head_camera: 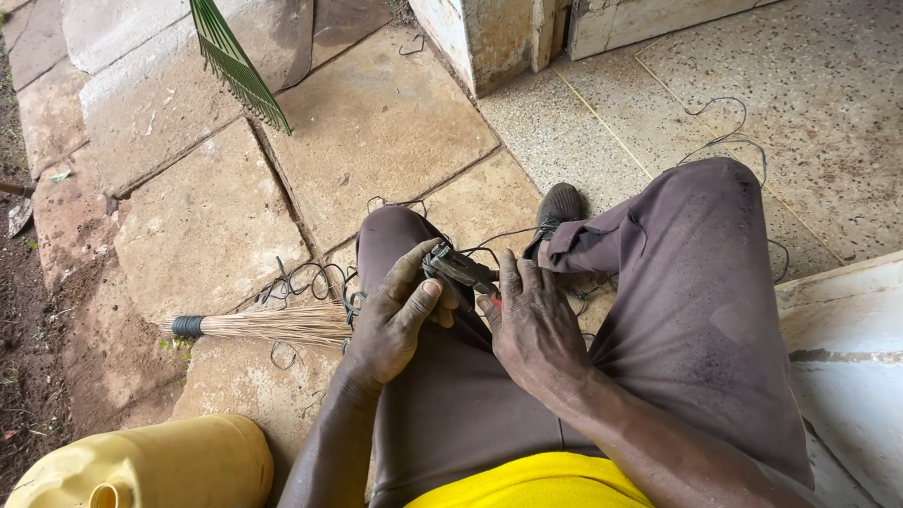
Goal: The person sits on a tiled floor and uses pliers to strip the insulation from a black wire. They then twist the exposed wire strands together by hand and continue to strip and twist sections of the wire.
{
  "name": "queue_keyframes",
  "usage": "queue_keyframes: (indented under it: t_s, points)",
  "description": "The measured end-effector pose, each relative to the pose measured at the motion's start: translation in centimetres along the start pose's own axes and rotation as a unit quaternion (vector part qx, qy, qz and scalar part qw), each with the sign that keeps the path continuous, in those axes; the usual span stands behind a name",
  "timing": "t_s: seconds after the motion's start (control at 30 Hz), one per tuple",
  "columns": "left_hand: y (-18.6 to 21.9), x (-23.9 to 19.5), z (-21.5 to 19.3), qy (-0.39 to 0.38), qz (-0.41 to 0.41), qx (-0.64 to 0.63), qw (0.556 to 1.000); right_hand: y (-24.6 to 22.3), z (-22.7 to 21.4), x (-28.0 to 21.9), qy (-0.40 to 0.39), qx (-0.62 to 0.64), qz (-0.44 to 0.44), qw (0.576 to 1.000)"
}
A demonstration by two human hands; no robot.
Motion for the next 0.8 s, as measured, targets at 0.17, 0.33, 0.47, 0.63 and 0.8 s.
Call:
queue_keyframes:
  t_s: [0.17, 0.33, 0.47, 0.63, 0.8]
  points:
    - [1.1, -0.4, 0.8, 0.060, 0.005, 0.077, 0.995, 0.4, 1.3, -0.2, 0.025, -0.017, -0.025, 0.999]
    - [4.1, -1.0, 2.1, 0.112, -0.024, 0.231, 0.966, 0.2, 0.0, -0.2, 0.034, 0.125, 0.016, 0.992]
    - [5.7, -1.7, 2.6, 0.124, -0.003, 0.310, 0.943, 0.8, 0.0, -0.8, -0.007, 0.202, 0.094, 0.975]
    - [7.3, -0.8, 4.1, 0.164, -0.070, 0.343, 0.922, 1.9, -1.1, -0.3, -0.011, 0.257, 0.142, 0.956]
    - [2.3, 2.4, 1.6, 0.105, -0.111, 0.370, 0.916, 4.2, 0.8, 1.3, -0.054, 0.219, 0.129, 0.966]
Point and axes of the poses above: each hand's wrist, its own x-axis towards the middle knuckle, its own z-axis out of the palm, y = z × x, the point moved 6 cm from there along x, towards the middle knuckle, and after that the axes turned 4 degrees about -z, right-handed, at the moved point
